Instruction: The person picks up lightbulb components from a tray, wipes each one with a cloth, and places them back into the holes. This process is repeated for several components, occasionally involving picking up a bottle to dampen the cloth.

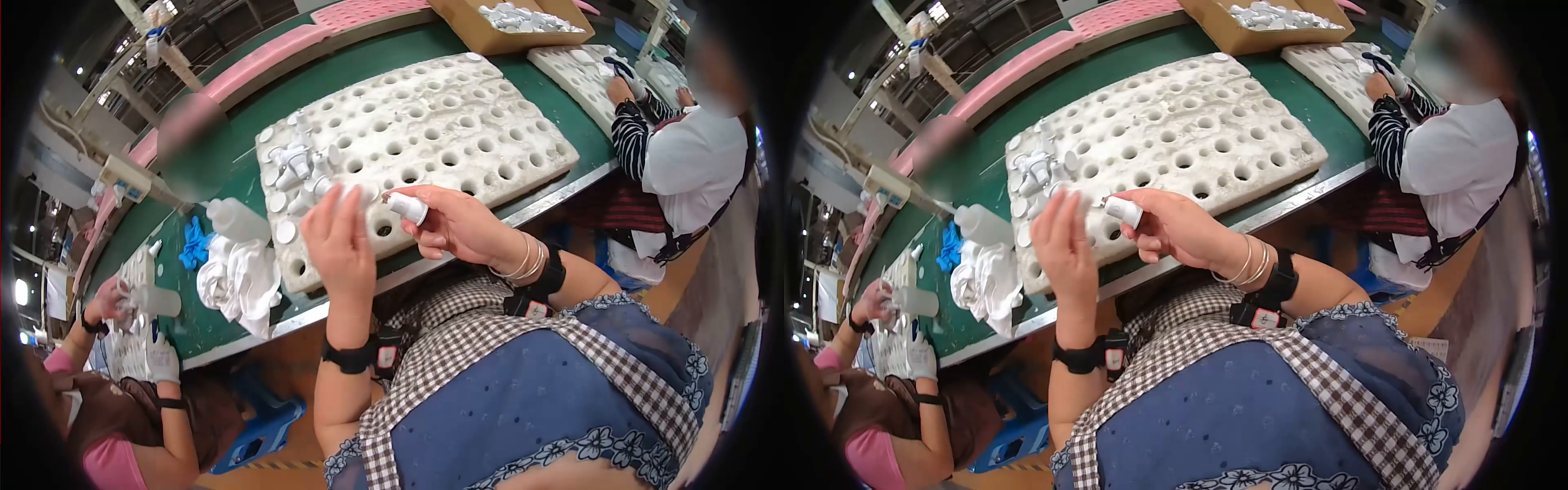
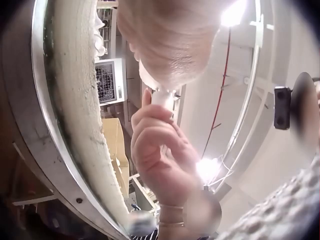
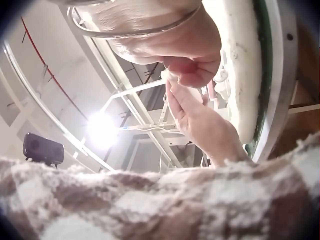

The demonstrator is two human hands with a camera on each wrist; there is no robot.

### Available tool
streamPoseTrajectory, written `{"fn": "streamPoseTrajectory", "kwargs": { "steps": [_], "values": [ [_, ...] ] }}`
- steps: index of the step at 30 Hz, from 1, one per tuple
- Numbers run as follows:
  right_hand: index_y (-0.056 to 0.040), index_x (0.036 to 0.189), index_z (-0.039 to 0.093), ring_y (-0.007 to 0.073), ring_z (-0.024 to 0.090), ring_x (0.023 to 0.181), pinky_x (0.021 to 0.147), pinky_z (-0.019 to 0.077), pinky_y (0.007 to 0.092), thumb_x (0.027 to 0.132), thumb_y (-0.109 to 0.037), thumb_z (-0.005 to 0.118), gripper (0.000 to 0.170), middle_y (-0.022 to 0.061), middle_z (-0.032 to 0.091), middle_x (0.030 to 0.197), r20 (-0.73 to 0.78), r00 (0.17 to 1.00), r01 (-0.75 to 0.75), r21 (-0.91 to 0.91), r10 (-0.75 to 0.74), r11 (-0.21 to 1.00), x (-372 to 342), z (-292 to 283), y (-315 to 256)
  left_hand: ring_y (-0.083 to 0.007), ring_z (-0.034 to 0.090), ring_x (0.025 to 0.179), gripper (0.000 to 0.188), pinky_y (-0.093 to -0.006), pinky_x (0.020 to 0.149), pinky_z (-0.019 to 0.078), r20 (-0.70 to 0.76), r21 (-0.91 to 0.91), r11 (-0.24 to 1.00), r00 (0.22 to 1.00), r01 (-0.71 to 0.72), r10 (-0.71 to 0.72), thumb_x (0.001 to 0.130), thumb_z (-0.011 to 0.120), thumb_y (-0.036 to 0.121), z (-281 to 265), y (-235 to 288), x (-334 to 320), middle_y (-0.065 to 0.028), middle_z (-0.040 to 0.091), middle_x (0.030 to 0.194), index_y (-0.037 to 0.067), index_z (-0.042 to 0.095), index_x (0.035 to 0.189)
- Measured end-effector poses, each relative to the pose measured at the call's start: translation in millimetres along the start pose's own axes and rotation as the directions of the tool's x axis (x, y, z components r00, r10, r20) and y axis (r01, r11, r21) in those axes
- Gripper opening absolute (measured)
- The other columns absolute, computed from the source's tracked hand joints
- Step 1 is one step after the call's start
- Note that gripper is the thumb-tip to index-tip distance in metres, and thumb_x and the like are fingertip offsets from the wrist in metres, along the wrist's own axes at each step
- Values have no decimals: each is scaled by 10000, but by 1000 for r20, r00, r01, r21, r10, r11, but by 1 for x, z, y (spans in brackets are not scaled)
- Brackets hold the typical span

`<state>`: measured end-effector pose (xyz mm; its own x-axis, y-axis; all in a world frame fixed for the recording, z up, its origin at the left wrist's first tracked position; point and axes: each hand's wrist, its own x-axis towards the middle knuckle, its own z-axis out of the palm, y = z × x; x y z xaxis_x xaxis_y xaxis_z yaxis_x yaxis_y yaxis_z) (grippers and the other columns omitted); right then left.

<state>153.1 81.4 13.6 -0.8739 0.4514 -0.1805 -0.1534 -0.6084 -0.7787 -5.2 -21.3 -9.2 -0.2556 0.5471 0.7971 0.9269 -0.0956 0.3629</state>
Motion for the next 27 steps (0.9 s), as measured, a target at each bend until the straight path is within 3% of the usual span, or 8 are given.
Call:
{"fn": "streamPoseTrajectory", "kwargs": {
  "steps": [2, 6, 9, 18, 23, 25, 26, 27],
  "values": [
    [-43, 1261, 531, 86, 380, 539, 513, 411, 266, 1004, -288, 415, 374, 54, 549, 823, 45, 999, -20, 36, 19, 999, 3, -3, -3, -318, 563, 1050, 283, -414, 929, 429, -58, -21, 994, 993, 103, -105, 824, 644, 36, 2, 1, 6, -128, 628, 1198, 96, 709, 1093],
    [-49, 1300, 510, 67, 342, 504, 451, 337, 221, 1005, -276, 390, 391, 42, 544, 815, 32, 996, -84, 35, 83, 996, 9, -13, -2, -312, 554, 1056, 275, -390, 930, 425, 119, -13, 988, 980, -157, 157, 845, 641, 44, 7, 23, 13, -118, 635, 1189, 89, 694, 1111],
    [-50, 1320, 498, 54, 315, 491, 433, 293, 207, 1008, -269, 376, 400, 38, 541, 812, -2, 995, -99, 23, 99, 995, 11, -21, -4, -325, 535, 1066, 224, -403, 928, 430, 175, -4, 998, 983, 59, -58, 881, 626, 80, 20, -2, 16, -117, 620, 1202, 85, 690, 1096],
    [-52, 1402, 428, 61, 347, 544, 498, 336, 202, 1025, -277, 356, 445, 41, 543, 846, -18, 1000, 1, -89, -2, 996, 12, -21, -13, -396, 464, 1232, 342, -478, 1008, 390, 285, 123, 992, 957, 27, -61, 834, 696, 152, 23, -5, 22, -162, 562, 1270, 131, 665, 1174],
    [-73, 1428, 394, 108, 512, 728, 678, 463, 253, 1001, -234, 472, 463, 86, 580, 942, 9, 999, 49, -432, -50, 901, 18, -21, -12, -380, 544, 1140, 312, -492, 1019, 370, -132, 297, 942, 984, 157, -122, 839, 649, 72, -44, -52, -22, -185, 615, 1201, 14, 655, 1145],
    [-61, 1423, 392, 183, 576, 862, 797, 484, 309, 969, -206, 515, 493, 131, 605, 1010, 150, 962, 274, -597, -230, 754, 30, -18, 2, -386, 507, 1208, 397, -493, 1038, 363, -154, 712, 668, 976, 218, -154, 906, 649, 187, -87, -109, -60, -209, 577, 1282, -4, 593, 1249],
    [-51, 1418, 395, 227, 592, 919, 847, 481, 336, 952, -193, 533, 506, 156, 615, 1045, 270, 900, 432, -668, -344, 606, 39, -23, 14, -383, 484, 1241, 476, -486, 1054, 356, -175, 786, 573, 972, 232, -154, 906, 647, 202, -96, -127, -74, -223, 527, 1345, -5, 534, 1319],
    [-48, 1411, 400, 247, 596, 929, 855, 478, 350, 945, -201, 546, 512, 179, 611, 1074, 290, 910, 414, -683, -296, 602, 36, -16, 11, -400, 456, 1247, 459, -503, 1050, 345, -267, 663, 596, 887, 453, -377, 869, 671, 178, -99, -117, -67, -234, 483, 1368, 3, 547, 1274]
  ]
}}
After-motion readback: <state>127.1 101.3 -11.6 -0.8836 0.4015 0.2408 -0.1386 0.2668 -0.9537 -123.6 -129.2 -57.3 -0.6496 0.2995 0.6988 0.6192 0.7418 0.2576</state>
